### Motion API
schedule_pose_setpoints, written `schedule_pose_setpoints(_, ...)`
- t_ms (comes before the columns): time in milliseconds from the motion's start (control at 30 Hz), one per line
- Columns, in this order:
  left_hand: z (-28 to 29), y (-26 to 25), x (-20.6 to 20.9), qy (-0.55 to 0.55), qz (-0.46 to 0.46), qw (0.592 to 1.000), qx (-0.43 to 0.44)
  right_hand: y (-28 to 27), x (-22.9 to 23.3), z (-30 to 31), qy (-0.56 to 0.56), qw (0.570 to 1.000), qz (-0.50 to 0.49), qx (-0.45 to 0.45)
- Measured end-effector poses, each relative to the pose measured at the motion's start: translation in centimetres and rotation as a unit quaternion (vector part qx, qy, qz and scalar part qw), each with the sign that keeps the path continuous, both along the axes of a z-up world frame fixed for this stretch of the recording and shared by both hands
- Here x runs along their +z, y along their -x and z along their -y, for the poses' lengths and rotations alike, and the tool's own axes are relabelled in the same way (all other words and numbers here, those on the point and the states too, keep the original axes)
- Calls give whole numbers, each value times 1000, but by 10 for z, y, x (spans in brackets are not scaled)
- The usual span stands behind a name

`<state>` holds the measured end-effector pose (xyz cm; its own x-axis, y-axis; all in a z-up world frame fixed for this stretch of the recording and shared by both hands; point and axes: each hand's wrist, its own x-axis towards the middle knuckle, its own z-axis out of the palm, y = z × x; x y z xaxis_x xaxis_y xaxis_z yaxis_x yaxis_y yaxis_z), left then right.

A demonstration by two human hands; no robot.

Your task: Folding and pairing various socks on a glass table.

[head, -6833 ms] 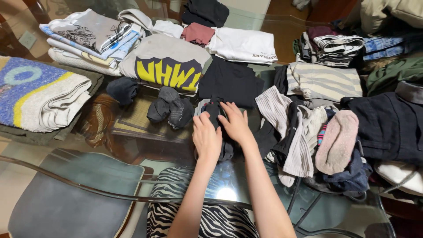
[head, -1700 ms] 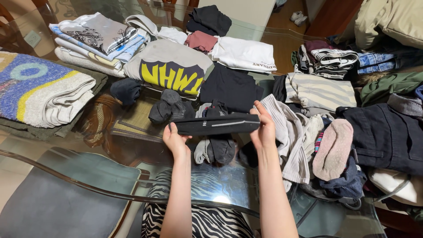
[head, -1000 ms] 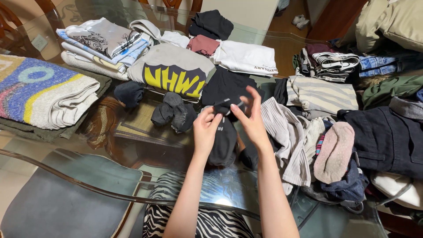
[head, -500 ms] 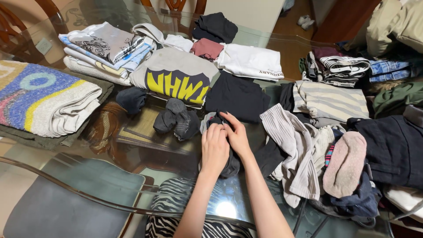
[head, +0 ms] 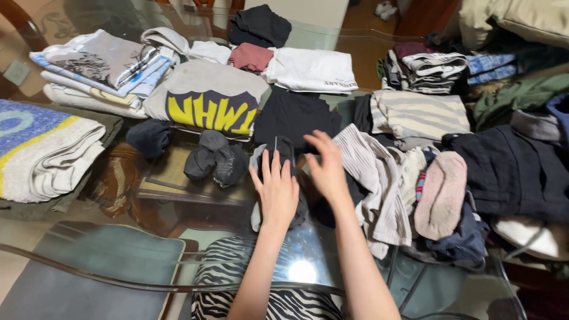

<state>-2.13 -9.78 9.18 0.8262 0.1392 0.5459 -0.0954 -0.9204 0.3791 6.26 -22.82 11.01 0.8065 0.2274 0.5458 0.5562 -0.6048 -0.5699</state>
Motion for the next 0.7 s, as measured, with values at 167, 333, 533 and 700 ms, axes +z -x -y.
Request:
schedule_pose_setpoints(167,60,-13,18,101,38,990,-93,-4,7,80,46,977,-19,-208)
schedule_pose_setpoints(333,121,-33,-16,237,-89,949,-188,15,15,116,157,934,-143,-289)
schedule_pose_setpoints(533,143,-70,-76,373,-130,890,-227,-4,-24,138,160,938,-66,-301)
schedule_pose_setpoints(700,107,-82,-50,666,-151,700,-211,-1,32,124,-149,987,-42,37)
